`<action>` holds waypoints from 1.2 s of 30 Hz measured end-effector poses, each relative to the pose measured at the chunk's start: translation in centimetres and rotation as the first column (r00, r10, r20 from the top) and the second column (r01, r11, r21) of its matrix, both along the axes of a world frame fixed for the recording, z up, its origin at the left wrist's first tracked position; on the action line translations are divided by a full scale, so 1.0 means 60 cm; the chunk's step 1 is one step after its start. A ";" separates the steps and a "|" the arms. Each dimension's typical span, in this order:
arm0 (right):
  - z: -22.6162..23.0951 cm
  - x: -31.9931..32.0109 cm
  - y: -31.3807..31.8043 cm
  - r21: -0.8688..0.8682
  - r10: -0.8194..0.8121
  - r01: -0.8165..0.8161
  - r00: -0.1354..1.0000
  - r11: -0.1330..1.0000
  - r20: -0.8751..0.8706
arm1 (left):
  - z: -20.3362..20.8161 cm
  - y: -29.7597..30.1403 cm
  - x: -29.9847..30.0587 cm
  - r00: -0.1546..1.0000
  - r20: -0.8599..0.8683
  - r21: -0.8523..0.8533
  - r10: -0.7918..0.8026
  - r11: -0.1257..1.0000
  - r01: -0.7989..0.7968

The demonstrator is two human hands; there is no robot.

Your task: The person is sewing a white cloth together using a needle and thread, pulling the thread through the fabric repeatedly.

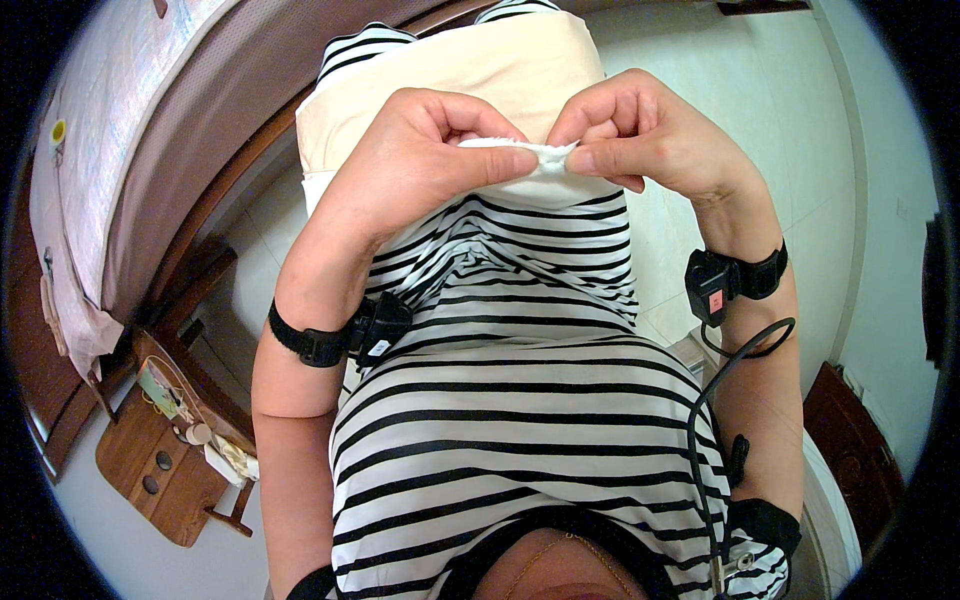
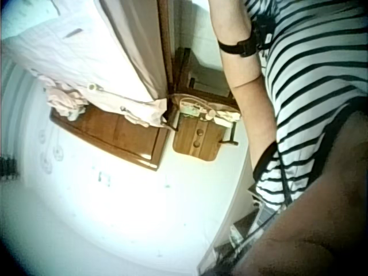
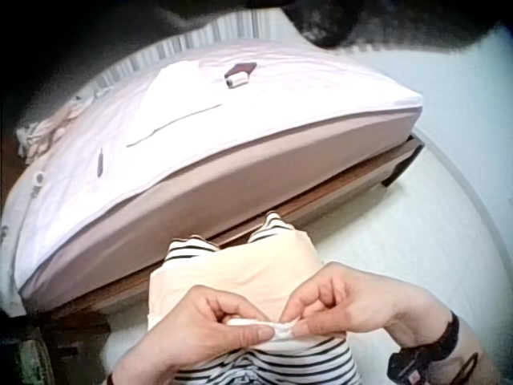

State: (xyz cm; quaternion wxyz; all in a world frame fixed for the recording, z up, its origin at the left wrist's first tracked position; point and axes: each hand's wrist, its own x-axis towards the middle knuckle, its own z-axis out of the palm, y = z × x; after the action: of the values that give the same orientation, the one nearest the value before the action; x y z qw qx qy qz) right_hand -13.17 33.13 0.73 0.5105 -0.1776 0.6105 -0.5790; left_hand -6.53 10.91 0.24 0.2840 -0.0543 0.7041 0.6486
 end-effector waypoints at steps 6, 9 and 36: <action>0.000 -0.003 0.002 0.037 0.003 -0.001 0.999 0.999 -0.043 | 0.004 0.000 -0.002 1.000 -0.007 -0.041 0.022 0.999 -0.022; 0.000 -0.001 0.000 0.068 -0.016 0.024 0.992 0.997 -0.126 | 0.001 -0.003 0.000 0.998 -0.041 -0.039 0.044 0.998 -0.046; 0.000 -0.007 -0.014 -0.006 0.030 -0.030 0.999 1.000 0.039 | -0.003 -0.016 0.002 0.999 0.036 0.009 -0.002 1.000 0.001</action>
State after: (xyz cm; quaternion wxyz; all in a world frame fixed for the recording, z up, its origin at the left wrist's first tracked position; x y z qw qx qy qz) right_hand -13.57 32.30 0.76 0.5306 -0.1768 0.5959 -0.5763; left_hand -6.40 9.97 0.07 0.2974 -0.0643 0.6960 0.6503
